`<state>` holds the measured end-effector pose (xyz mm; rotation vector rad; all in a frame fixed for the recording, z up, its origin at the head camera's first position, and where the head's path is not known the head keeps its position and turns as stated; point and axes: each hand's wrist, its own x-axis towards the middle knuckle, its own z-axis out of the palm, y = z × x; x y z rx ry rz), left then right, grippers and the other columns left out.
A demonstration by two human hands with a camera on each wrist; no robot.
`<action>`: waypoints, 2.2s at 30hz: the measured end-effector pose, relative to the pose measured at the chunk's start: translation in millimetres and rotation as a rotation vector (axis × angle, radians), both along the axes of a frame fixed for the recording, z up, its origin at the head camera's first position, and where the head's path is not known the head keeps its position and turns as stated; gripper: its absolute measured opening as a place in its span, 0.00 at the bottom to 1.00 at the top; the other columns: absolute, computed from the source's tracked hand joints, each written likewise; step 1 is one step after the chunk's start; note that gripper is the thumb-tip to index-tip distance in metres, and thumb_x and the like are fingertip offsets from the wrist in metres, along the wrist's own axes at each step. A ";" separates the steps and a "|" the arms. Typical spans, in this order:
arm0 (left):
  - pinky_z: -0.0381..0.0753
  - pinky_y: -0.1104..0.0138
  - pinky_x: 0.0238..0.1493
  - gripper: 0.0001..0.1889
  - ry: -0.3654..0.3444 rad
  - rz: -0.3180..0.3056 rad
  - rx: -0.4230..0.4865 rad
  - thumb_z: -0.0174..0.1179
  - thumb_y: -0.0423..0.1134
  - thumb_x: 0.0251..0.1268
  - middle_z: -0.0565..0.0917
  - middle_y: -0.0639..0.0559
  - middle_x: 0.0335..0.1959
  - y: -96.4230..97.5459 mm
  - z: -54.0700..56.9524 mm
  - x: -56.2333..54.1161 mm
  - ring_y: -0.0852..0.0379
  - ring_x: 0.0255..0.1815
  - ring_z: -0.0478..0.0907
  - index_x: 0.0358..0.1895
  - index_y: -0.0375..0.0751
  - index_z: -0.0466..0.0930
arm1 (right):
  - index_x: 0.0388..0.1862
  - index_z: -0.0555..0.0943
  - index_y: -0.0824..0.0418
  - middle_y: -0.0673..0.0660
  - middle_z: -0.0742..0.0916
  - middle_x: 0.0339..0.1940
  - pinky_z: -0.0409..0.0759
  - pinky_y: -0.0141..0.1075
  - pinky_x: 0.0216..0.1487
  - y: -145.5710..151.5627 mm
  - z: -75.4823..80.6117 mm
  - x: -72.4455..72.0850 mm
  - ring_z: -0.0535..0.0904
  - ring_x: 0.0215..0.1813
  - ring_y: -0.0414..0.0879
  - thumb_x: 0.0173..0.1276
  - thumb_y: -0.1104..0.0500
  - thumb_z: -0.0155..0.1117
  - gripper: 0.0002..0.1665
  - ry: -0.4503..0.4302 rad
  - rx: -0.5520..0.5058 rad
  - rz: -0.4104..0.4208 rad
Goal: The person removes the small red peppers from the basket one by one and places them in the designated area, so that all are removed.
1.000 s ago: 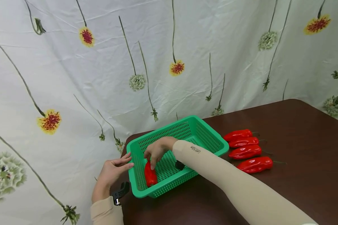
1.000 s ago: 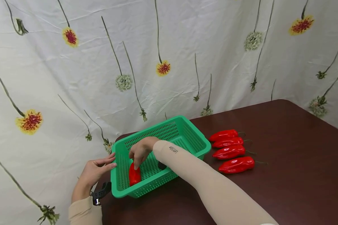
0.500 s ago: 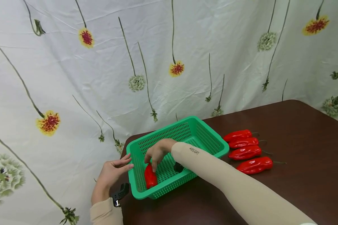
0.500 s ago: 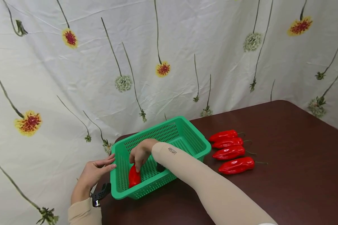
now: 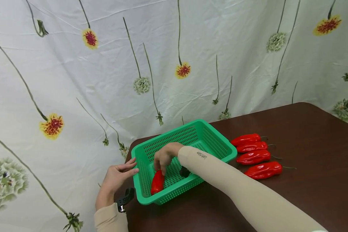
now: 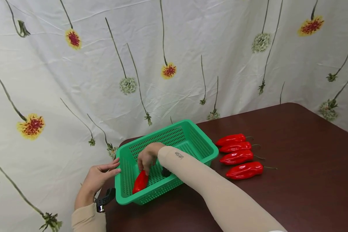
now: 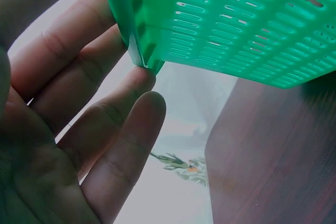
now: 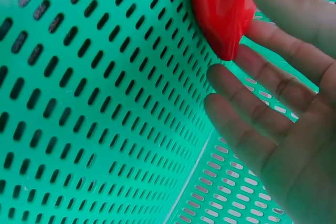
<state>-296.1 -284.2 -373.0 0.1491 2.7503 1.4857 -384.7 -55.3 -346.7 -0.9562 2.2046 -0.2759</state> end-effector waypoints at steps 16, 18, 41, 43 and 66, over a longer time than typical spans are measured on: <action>0.71 0.50 0.72 0.26 0.005 0.000 0.001 0.70 0.42 0.64 0.73 0.44 0.70 -0.7 -1.3 -1.1 0.42 0.79 0.60 0.62 0.33 0.80 | 0.56 0.84 0.55 0.48 0.85 0.50 0.82 0.31 0.55 5.4 1.7 -1.8 0.79 0.52 0.41 0.66 0.66 0.70 0.20 -0.126 0.000 -0.018; 0.71 0.51 0.71 0.25 0.004 0.001 0.003 0.70 0.41 0.64 0.73 0.45 0.70 -0.9 -1.4 -0.8 0.42 0.79 0.60 0.62 0.33 0.80 | 0.52 0.85 0.55 0.48 0.85 0.49 0.82 0.31 0.53 5.3 1.8 -1.8 0.79 0.50 0.41 0.65 0.66 0.71 0.17 -0.125 -0.009 -0.021; 0.77 0.57 0.68 0.26 -0.004 -0.006 -0.006 0.70 0.43 0.64 0.73 0.44 0.71 -1.1 -3.5 -3.9 0.41 0.79 0.60 0.61 0.32 0.80 | 0.30 0.83 0.58 0.50 0.84 0.34 0.79 0.33 0.45 21.7 5.4 -11.0 0.74 0.35 0.40 0.66 0.69 0.68 0.08 -0.360 -0.082 -0.020; 0.76 0.56 0.68 0.26 -0.006 -0.012 -0.007 0.69 0.42 0.64 0.73 0.44 0.71 -1.3 -3.1 -3.3 0.41 0.79 0.59 0.61 0.32 0.80 | 0.30 0.83 0.58 0.50 0.84 0.33 0.78 0.33 0.44 25.0 6.0 -13.0 0.73 0.35 0.40 0.67 0.68 0.68 0.08 -0.369 -0.103 -0.019; 0.72 0.50 0.70 0.27 -0.003 -0.006 -0.036 0.69 0.45 0.65 0.72 0.44 0.71 -1.0 -1.4 -1.7 0.39 0.79 0.59 0.62 0.32 0.79 | 0.41 0.84 0.62 0.52 0.88 0.35 0.82 0.41 0.54 60.5 32.1 -15.3 0.80 0.40 0.42 0.69 0.67 0.66 0.03 -0.322 -0.473 -0.116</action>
